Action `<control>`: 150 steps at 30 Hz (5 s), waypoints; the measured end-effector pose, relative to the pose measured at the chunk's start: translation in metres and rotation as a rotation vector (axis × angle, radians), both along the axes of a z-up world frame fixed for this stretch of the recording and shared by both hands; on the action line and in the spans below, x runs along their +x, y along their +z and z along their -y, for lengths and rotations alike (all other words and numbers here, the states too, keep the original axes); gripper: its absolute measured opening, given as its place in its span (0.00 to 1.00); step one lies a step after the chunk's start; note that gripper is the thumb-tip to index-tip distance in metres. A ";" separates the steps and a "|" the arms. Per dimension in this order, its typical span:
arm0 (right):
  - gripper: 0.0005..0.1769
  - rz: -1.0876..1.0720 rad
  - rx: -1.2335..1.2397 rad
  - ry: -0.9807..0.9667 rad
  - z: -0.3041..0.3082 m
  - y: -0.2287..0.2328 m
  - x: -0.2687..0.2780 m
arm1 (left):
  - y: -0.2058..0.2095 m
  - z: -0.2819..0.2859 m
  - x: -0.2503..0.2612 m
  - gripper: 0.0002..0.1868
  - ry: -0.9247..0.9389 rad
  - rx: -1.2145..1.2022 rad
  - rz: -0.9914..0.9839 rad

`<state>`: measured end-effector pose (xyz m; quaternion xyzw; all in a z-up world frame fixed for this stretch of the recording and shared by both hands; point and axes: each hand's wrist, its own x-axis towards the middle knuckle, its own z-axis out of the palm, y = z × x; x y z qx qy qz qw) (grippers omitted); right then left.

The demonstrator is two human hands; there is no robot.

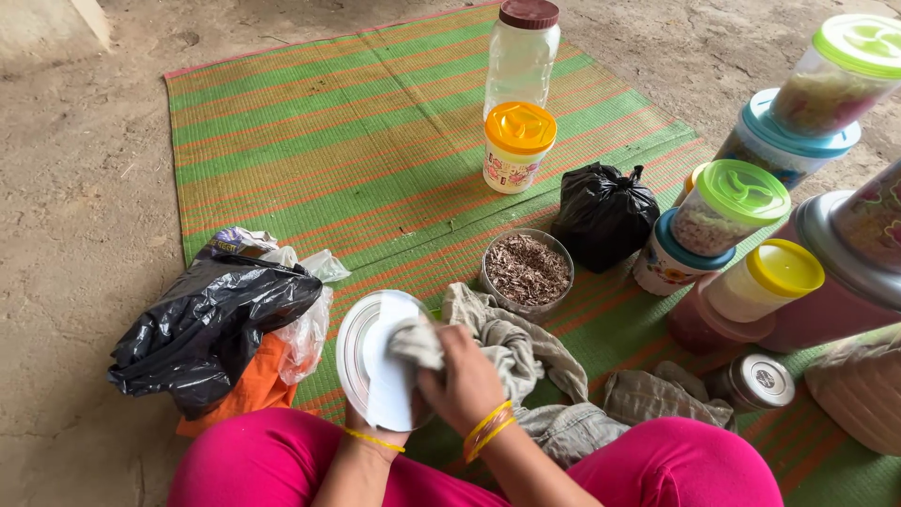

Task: The person sits on a mat and organizes groceries by transferring grains from a plastic bag into a metal container, wiping the container lid with a cloth, and arranging several plastic bags and containers on the mat.

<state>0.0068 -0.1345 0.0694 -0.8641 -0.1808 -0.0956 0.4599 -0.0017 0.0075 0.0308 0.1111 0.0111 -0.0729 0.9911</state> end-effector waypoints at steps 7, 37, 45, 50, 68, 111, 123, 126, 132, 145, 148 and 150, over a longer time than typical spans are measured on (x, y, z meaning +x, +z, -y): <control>0.25 -0.015 0.005 -0.221 0.019 -0.006 0.015 | 0.031 0.008 -0.011 0.38 0.012 0.304 -0.162; 0.32 0.147 -0.080 0.119 0.014 0.017 0.009 | -0.023 0.003 -0.003 0.32 -0.016 1.042 -0.106; 0.26 0.086 -0.128 -0.208 0.045 -0.027 0.053 | 0.014 0.010 -0.009 0.33 0.078 0.809 0.091; 0.18 -0.230 -0.266 -0.188 0.022 -0.016 0.017 | 0.018 0.003 -0.002 0.33 0.244 0.566 -0.112; 0.23 -0.071 -0.607 -0.103 0.068 -0.048 0.051 | -0.015 -0.011 0.012 0.31 0.293 0.548 -0.156; 0.23 -0.705 0.898 -0.428 0.246 -0.183 0.211 | -0.119 0.112 0.082 0.17 -0.282 1.461 0.411; 0.25 -0.543 0.296 -0.663 0.188 -0.132 0.210 | -0.137 0.118 0.231 0.30 0.291 1.878 -0.082; 0.25 -0.560 0.284 -0.693 0.184 -0.128 0.214 | -0.137 0.113 0.234 0.26 0.276 1.839 -0.170; 0.28 -0.544 0.465 -0.619 0.215 -0.208 0.244 | -0.144 0.107 0.246 0.24 0.105 1.486 -0.238; 0.31 -0.612 0.287 -0.355 0.195 -0.152 0.232 | -0.180 0.079 0.202 0.25 -0.035 1.403 -0.219; 0.33 -0.671 0.005 -0.450 0.181 -0.131 0.223 | -0.156 0.085 0.194 0.28 -0.166 1.632 -0.253; 0.34 -0.724 0.019 -0.524 0.170 -0.130 0.214 | -0.144 0.103 0.196 0.28 -0.068 1.781 -0.220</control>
